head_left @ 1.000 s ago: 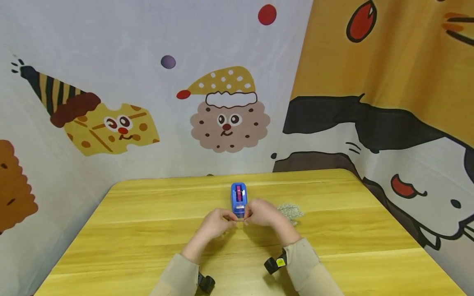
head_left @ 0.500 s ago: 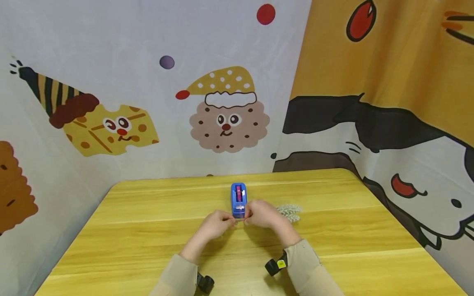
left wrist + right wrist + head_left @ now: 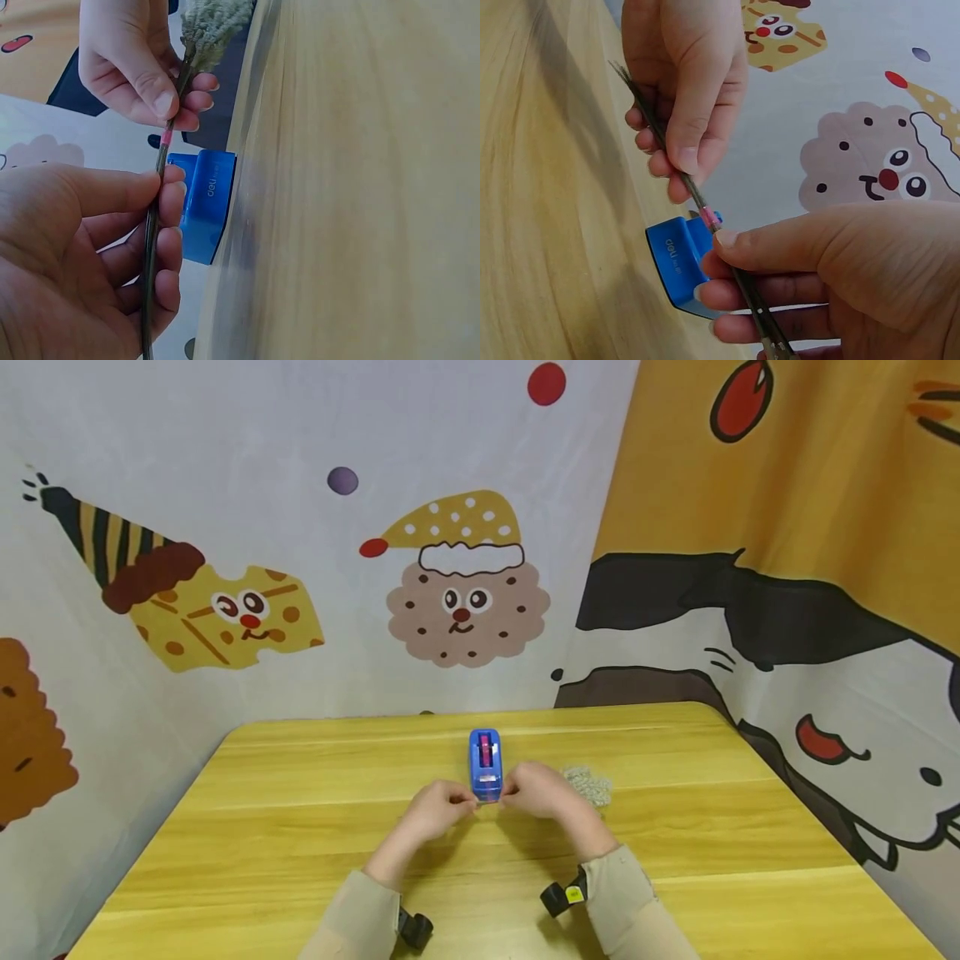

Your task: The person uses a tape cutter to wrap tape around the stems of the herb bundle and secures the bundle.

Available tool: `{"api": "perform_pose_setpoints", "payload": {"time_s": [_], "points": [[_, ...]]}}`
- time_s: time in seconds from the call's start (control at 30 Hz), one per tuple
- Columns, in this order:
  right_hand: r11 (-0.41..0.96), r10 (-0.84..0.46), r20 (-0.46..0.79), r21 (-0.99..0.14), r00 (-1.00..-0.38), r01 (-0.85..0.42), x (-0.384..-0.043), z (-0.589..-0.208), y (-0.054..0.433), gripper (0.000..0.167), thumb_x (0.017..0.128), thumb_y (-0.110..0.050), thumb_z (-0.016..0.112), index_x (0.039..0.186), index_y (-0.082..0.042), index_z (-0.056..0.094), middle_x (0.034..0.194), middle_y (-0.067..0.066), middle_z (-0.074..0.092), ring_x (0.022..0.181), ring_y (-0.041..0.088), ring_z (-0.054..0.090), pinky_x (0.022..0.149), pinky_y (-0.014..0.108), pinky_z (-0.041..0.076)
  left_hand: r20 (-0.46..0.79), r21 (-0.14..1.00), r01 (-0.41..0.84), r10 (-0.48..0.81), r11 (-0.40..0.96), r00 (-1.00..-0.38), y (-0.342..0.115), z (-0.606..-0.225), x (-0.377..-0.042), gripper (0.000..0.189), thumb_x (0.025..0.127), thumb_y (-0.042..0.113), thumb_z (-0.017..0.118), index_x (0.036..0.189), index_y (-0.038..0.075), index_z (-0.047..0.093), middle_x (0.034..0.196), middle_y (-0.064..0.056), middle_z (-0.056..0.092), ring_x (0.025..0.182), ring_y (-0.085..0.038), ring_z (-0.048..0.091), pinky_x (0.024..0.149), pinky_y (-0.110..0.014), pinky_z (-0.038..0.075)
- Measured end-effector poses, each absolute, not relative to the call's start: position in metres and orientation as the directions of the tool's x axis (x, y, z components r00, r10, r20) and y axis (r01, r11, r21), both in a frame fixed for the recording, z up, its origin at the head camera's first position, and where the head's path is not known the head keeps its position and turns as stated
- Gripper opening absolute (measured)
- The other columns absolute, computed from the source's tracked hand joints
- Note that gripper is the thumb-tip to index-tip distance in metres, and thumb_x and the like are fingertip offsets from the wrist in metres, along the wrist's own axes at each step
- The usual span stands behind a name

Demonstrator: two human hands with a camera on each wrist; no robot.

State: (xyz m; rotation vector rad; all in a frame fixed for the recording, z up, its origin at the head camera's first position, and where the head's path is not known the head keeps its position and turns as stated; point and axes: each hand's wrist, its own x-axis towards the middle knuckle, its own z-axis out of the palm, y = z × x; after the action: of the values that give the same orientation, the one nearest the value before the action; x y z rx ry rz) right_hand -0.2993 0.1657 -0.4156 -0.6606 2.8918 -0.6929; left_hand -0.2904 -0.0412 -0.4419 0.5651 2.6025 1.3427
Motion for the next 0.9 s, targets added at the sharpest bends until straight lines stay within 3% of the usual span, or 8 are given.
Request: {"api": "perform_pose_setpoints", "payload": {"time_s": [0.43,0.73,0.9], "points": [[0.83,-0.409,0.045,-0.397,-0.911,-0.393,-0.298,-0.419,0.161,0.015,0.079,-0.015,0.079,0.069,-0.017,0.067,0.068,-0.01,0.06,0.06,0.009,0.052,0.06,0.029,0.048,0.035,0.793,0.258,0.383,0.552,-0.923,-0.038,-0.444,-0.293,0.01,0.091,0.011,0.066,0.092,0.005,0.074,0.08,-0.003,0.067,0.052,-0.011,0.049,0.05,-0.028,0.043],[0.85,-0.408,0.083,-0.328,-0.909,-0.411,-0.298,-0.422,0.158,0.019,0.075,-0.015,0.081,0.067,-0.016,0.064,0.064,-0.009,0.057,0.059,0.01,0.049,0.057,0.03,0.046,0.007,0.799,0.232,0.377,0.554,-0.926,-0.037,-0.445,-0.297,0.008,0.09,0.01,0.067,0.092,0.005,0.073,0.081,-0.004,0.067,0.052,-0.018,0.056,0.05,-0.03,0.047],[0.859,-0.401,0.074,-0.316,-0.913,-0.403,-0.298,-0.421,0.155,0.015,0.076,-0.016,0.08,0.069,-0.016,0.066,0.066,-0.009,0.059,0.059,0.009,0.05,0.057,0.03,0.046,0.016,0.8,0.239,0.378,0.55,-0.926,-0.037,-0.443,-0.297,0.006,0.088,0.008,0.068,0.09,0.005,0.073,0.078,-0.001,0.065,0.051,-0.013,0.052,0.05,-0.029,0.046]]}}
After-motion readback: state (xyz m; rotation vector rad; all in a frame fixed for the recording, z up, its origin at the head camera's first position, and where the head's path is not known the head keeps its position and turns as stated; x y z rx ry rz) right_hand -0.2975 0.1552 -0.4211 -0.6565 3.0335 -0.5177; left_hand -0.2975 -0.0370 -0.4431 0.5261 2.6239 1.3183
